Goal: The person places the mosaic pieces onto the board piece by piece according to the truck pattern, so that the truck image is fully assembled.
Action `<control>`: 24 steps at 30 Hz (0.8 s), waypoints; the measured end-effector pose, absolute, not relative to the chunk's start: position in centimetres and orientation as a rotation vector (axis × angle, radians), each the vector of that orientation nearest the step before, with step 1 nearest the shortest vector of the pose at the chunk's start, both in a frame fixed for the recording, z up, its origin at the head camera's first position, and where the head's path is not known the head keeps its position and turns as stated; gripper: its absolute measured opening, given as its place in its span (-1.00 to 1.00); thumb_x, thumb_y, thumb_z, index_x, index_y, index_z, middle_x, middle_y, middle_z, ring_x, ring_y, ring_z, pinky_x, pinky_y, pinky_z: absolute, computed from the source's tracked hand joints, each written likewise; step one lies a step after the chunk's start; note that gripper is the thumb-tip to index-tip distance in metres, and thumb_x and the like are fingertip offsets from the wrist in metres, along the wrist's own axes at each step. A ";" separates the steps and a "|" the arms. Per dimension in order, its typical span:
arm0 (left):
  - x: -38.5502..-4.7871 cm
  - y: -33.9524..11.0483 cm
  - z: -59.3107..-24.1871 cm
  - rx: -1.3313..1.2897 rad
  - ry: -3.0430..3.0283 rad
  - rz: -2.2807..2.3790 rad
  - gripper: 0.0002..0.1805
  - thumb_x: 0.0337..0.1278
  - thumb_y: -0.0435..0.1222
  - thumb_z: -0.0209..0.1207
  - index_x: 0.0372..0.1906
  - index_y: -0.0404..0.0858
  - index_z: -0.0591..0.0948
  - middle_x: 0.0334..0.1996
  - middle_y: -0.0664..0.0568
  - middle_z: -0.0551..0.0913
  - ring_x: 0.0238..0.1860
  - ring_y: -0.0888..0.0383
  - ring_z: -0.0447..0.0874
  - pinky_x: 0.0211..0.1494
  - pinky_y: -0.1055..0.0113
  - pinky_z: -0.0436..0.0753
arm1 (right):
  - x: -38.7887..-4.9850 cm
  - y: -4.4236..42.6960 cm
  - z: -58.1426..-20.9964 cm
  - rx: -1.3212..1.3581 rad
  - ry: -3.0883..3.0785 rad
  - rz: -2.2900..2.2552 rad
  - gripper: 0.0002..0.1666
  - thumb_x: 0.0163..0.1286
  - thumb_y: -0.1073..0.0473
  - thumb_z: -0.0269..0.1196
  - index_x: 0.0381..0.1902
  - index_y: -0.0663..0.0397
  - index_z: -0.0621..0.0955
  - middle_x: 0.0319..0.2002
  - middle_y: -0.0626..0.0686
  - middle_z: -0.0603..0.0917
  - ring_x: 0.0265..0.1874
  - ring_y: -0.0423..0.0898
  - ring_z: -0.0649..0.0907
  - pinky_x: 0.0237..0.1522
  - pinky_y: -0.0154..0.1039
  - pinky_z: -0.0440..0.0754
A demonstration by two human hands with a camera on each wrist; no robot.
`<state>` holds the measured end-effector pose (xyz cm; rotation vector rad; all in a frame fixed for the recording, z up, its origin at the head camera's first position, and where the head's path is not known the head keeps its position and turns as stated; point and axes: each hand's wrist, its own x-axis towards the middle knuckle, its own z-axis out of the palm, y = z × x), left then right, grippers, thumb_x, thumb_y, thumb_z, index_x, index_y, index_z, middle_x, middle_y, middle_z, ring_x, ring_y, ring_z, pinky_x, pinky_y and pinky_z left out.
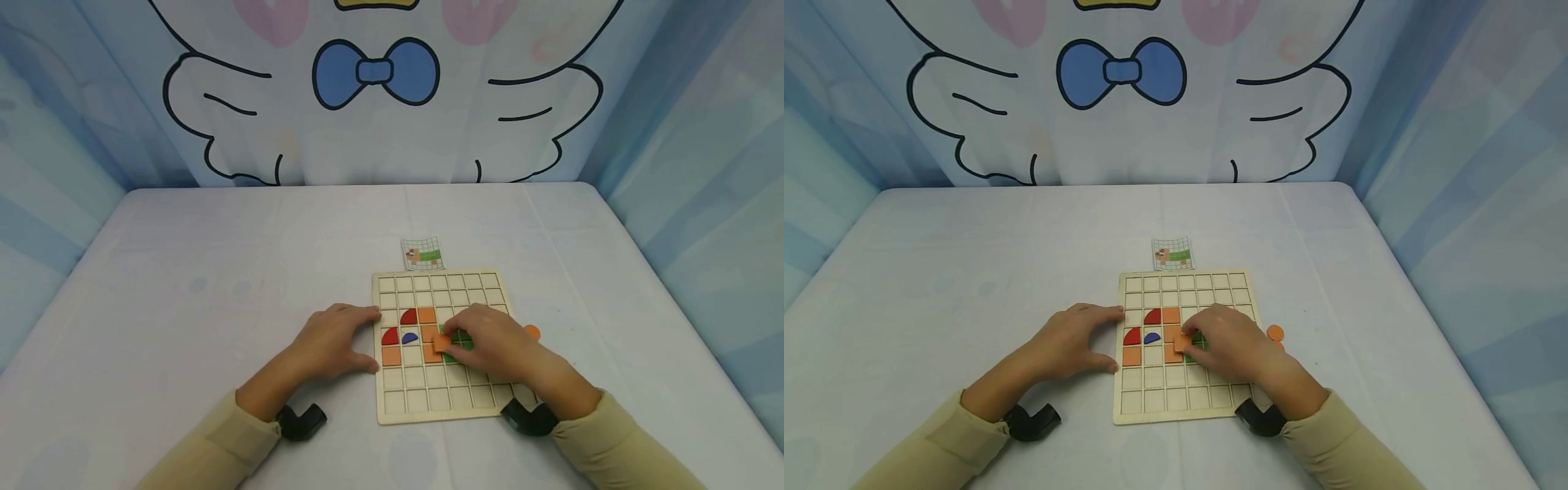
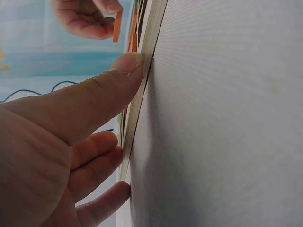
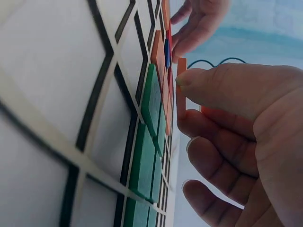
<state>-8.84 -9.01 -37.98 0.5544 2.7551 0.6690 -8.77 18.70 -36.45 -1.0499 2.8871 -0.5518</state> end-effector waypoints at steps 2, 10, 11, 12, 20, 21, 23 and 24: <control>-8.8 -9.0 -38.0 0.558 2.755 0.667 -0.12 -0.16 -0.05 0.58 0.37 -0.11 0.51 0.30 0.05 0.53 0.34 -0.04 0.38 0.30 -0.06 0.38 | -8.7 18.4 -36.5 -1.054 2.888 -0.541 -0.80 0.27 0.16 0.42 -0.17 0.08 0.72 -0.23 -0.08 0.68 -0.15 -0.07 0.64 -0.08 -0.09 0.62; -8.9 -9.0 -38.1 0.557 2.753 0.667 -0.12 -0.16 -0.05 0.58 0.38 -0.10 0.51 0.30 0.06 0.53 0.33 -0.03 0.38 0.30 -0.05 0.38 | -8.7 17.4 -36.8 -1.086 2.871 -0.517 -0.78 0.26 0.13 0.43 -0.16 0.07 0.72 -0.23 -0.09 0.69 -0.18 -0.11 0.63 -0.10 -0.13 0.62; -8.9 -9.0 -38.1 0.556 2.752 0.667 -0.12 -0.16 -0.05 0.58 0.38 -0.10 0.50 0.30 0.06 0.53 0.33 -0.03 0.38 0.30 -0.05 0.38 | -8.7 17.3 -36.7 -1.101 2.870 -0.514 -0.77 0.27 0.12 0.43 -0.16 0.08 0.72 -0.23 -0.09 0.69 -0.18 -0.10 0.63 -0.09 -0.13 0.63; -8.9 -9.0 -38.1 0.557 2.751 0.665 -0.12 -0.16 -0.05 0.57 0.38 -0.09 0.50 0.30 0.06 0.53 0.33 -0.03 0.38 0.30 -0.05 0.38 | -8.7 17.3 -36.7 -1.113 2.866 -0.509 -0.77 0.27 0.11 0.42 -0.16 0.07 0.72 -0.23 -0.09 0.69 -0.17 -0.10 0.63 -0.09 -0.14 0.62; -8.9 -9.1 -38.1 0.569 2.750 0.661 -0.13 -0.15 -0.04 0.57 0.38 -0.08 0.50 0.30 0.06 0.53 0.33 -0.03 0.38 0.30 -0.06 0.37 | -8.7 16.5 -36.7 -1.158 2.858 -0.507 -0.83 0.30 0.07 0.41 -0.20 0.00 0.72 -0.30 -0.17 0.67 -0.24 -0.15 0.61 -0.13 -0.18 0.60; -8.9 -9.1 -38.1 0.570 2.750 0.661 -0.13 -0.15 -0.04 0.57 0.38 -0.09 0.50 0.30 0.06 0.53 0.34 -0.03 0.38 0.30 -0.06 0.37 | -8.7 16.4 -36.7 -1.160 2.857 -0.506 -0.84 0.30 0.07 0.40 -0.21 -0.02 0.72 -0.32 -0.18 0.67 -0.26 -0.16 0.60 -0.15 -0.19 0.60; -8.9 -9.1 -38.1 0.572 2.750 0.662 -0.13 -0.14 -0.04 0.57 0.37 -0.09 0.50 0.30 0.05 0.53 0.34 -0.04 0.38 0.30 -0.06 0.37 | -8.8 16.3 -36.7 -1.163 2.853 -0.513 -0.86 0.30 0.08 0.41 -0.23 -0.05 0.71 -0.34 -0.20 0.65 -0.28 -0.18 0.58 -0.20 -0.21 0.59; -8.9 -9.1 -38.1 0.571 2.750 0.661 -0.13 -0.14 -0.04 0.57 0.37 -0.09 0.50 0.30 0.05 0.53 0.34 -0.04 0.38 0.30 -0.06 0.37 | -8.8 16.2 -36.7 -1.169 2.851 -0.517 -0.87 0.30 0.08 0.41 -0.24 -0.05 0.71 -0.35 -0.20 0.64 -0.29 -0.18 0.58 -0.21 -0.22 0.59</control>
